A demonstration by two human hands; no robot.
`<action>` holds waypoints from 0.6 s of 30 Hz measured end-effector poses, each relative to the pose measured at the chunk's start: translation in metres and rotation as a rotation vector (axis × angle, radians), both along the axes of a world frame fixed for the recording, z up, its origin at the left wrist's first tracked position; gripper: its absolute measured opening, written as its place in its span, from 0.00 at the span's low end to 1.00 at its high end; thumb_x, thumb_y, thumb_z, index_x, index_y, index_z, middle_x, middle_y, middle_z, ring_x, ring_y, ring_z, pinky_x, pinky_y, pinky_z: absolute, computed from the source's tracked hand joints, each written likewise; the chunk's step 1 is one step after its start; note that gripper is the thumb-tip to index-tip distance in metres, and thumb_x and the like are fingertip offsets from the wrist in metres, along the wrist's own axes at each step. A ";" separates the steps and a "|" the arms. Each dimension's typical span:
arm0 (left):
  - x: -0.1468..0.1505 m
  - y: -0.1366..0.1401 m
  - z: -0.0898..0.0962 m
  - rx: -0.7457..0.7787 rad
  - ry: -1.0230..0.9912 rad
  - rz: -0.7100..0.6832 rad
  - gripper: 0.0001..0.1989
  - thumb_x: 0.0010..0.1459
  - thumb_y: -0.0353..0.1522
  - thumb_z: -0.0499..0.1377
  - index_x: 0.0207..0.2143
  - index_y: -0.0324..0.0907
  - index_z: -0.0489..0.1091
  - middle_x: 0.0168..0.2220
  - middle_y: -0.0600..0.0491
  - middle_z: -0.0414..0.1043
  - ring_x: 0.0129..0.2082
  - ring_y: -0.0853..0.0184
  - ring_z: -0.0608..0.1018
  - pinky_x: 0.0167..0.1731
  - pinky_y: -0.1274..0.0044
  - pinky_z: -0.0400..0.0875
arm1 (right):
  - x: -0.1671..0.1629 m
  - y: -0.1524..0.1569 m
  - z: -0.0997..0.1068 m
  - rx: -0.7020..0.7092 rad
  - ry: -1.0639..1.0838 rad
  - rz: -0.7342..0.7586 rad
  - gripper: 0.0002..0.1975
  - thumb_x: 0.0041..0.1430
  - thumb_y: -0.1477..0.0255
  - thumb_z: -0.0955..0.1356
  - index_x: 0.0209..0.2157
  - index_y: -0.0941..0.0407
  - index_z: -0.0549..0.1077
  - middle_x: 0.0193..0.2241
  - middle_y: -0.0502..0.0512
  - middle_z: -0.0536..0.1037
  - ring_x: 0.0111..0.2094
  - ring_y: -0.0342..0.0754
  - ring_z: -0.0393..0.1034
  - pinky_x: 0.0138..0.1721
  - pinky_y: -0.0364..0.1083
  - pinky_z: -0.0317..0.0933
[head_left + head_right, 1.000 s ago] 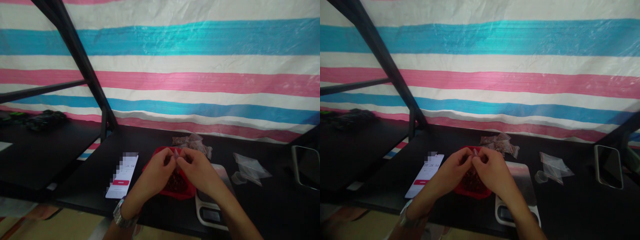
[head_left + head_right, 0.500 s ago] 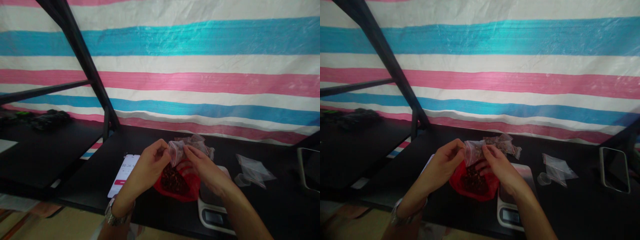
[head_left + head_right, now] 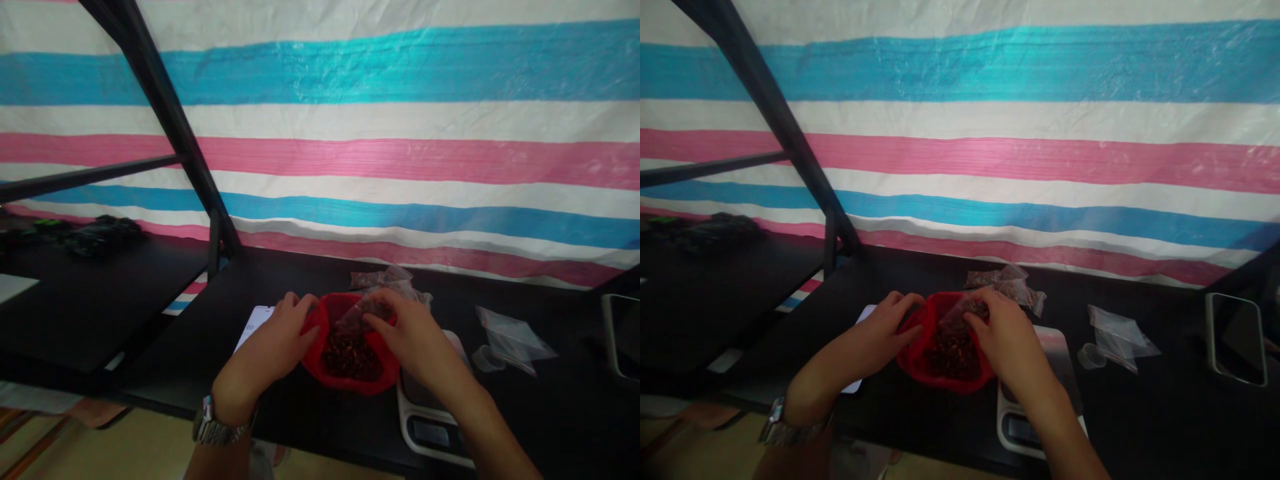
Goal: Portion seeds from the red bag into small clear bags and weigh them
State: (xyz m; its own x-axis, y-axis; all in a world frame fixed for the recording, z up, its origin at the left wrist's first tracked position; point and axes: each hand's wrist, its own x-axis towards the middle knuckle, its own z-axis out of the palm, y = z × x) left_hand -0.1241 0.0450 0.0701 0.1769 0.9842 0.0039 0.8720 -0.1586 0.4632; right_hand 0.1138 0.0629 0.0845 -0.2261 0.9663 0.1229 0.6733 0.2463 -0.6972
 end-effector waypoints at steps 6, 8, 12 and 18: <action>0.009 -0.011 0.017 -0.032 -0.162 -0.116 0.17 0.71 0.30 0.47 0.56 0.48 0.70 0.47 0.47 0.77 0.46 0.60 0.81 0.48 0.70 0.74 | 0.000 -0.008 0.013 0.037 0.052 0.041 0.14 0.56 0.80 0.73 0.42 0.52 0.84 0.44 0.57 0.86 0.46 0.56 0.81 0.54 0.55 0.70; 0.016 -0.018 0.025 0.024 -0.072 -0.078 0.18 0.72 0.30 0.46 0.58 0.46 0.69 0.50 0.45 0.76 0.49 0.57 0.79 0.51 0.66 0.73 | -0.001 -0.010 0.015 0.037 0.104 0.070 0.15 0.56 0.81 0.71 0.42 0.51 0.85 0.44 0.57 0.86 0.45 0.55 0.81 0.54 0.55 0.71; 0.037 -0.029 0.035 0.151 0.158 -0.008 0.19 0.71 0.32 0.53 0.61 0.46 0.69 0.54 0.43 0.73 0.54 0.50 0.74 0.54 0.57 0.71 | -0.002 -0.010 0.016 0.020 0.173 0.094 0.16 0.60 0.80 0.68 0.39 0.50 0.86 0.40 0.55 0.88 0.42 0.55 0.82 0.51 0.54 0.72; 0.060 -0.022 0.032 0.114 0.136 -0.165 0.14 0.74 0.29 0.51 0.50 0.44 0.76 0.51 0.46 0.79 0.52 0.54 0.78 0.55 0.60 0.71 | 0.000 -0.006 0.012 0.007 0.261 0.048 0.11 0.62 0.73 0.68 0.38 0.51 0.85 0.41 0.54 0.88 0.39 0.53 0.82 0.48 0.52 0.72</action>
